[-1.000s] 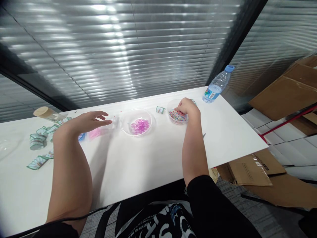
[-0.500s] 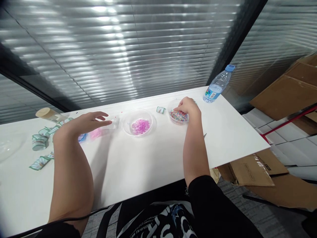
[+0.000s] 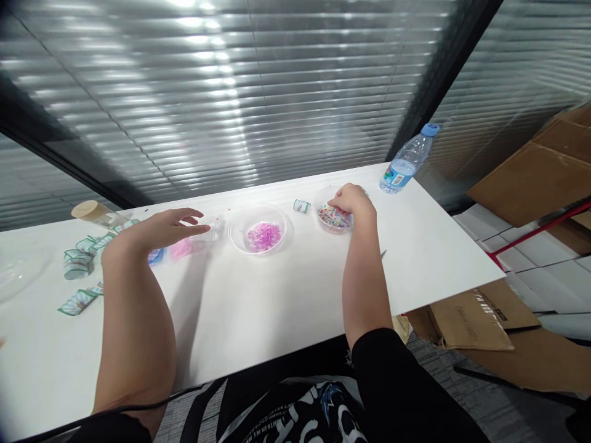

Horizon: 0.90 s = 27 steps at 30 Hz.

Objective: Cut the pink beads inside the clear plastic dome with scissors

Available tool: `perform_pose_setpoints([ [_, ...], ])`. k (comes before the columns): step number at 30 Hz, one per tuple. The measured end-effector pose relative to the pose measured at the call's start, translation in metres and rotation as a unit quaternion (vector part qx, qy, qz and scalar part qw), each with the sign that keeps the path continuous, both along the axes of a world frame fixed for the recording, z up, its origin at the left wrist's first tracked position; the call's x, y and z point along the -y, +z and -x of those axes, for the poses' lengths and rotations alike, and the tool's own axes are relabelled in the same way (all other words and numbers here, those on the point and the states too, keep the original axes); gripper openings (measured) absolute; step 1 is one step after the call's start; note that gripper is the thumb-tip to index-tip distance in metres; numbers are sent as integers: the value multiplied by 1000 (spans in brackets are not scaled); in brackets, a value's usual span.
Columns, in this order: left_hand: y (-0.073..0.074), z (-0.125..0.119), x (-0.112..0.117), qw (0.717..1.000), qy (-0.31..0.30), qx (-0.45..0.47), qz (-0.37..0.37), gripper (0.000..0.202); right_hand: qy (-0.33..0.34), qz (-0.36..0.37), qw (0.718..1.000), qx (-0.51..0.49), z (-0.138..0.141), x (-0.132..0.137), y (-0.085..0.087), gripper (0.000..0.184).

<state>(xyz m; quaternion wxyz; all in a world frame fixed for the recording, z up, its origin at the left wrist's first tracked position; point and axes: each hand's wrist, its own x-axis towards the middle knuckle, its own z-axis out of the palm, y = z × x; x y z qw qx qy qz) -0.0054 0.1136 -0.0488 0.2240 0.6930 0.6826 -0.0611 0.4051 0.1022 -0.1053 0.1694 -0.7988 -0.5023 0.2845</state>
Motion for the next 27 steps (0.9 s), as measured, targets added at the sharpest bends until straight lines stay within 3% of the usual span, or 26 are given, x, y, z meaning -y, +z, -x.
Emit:
perform_pose_setpoints([
  [13, 1, -3, 1, 1000, -5, -4, 0, 78, 18, 1, 999, 35, -5, -4, -6, 18],
  [19, 3, -5, 3, 1000, -15, -2, 0, 76, -9, -11, 1000, 1, -2, -2, -3, 18],
  [24, 5, -6, 5, 1000, -12, 3, -4, 75, 9, -9, 1000, -1, -4, -1, -4, 8],
  [27, 7, -6, 7, 1000, -18, 3, -5, 74, 16, -12, 1000, -2, -5, -1, -5, 14],
])
